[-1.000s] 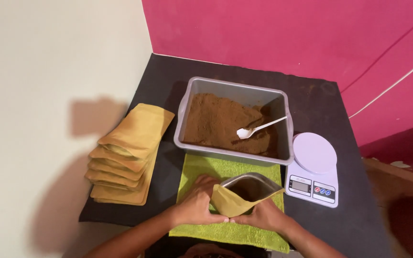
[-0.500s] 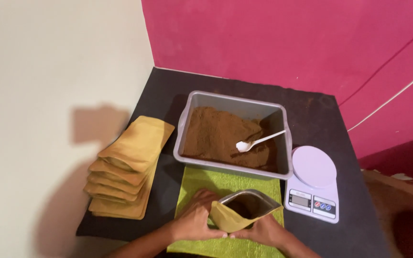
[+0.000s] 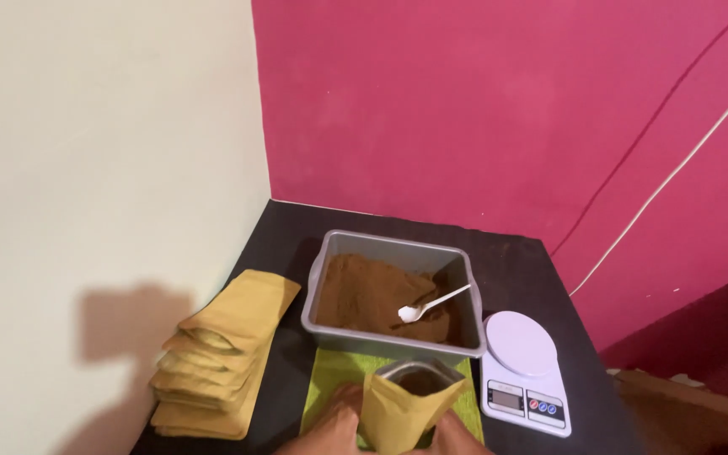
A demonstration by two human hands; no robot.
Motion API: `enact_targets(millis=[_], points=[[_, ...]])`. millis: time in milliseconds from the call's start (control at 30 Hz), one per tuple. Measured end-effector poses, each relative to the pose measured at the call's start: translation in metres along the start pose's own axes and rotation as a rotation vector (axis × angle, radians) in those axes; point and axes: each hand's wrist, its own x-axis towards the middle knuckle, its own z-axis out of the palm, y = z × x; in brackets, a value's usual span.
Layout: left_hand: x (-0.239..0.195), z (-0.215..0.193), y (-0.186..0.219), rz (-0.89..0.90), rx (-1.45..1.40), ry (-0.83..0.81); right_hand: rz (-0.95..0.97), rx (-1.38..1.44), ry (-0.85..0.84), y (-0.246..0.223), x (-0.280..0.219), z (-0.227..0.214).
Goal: Filling a yellow coffee bag with ground coffee using a small spoon and weighing it on a digital scale.
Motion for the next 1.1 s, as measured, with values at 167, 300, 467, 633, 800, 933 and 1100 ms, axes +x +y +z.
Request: enact_targets(millis=[167, 300, 467, 633, 800, 933, 1100], points=[[-0.003, -0.003, 0.008, -0.032, 0.043, -0.045, 0.047, -0.211, 0.032, 0.063, 0.004, 0.006], [-0.004, 0.007, -0.007, -0.111, 0.133, -0.159, -0.029, -0.205, 0.043, 0.076, 0.005, 0.006], [-0.01, 0.01, -0.01, -0.097, 0.134, -0.129, -0.041, -0.192, 0.055, 0.072, 0.003, 0.009], [-0.011, 0.004, -0.003, -0.027, 0.133, -0.055, -0.04, -0.288, 0.092, 0.068, 0.001, 0.009], [-0.014, 0.006, -0.002, -0.052, 0.129, -0.06, -0.019, -0.261, 0.064, 0.066, 0.0, 0.01], [-0.013, -0.001, 0.01, -0.025, 0.103, -0.038, 0.015, -0.293, 0.069, 0.065, 0.0, 0.01], [-0.015, 0.002, 0.008, -0.02, 0.099, -0.032, -0.036, -0.3, 0.062, 0.058, -0.002, 0.011]])
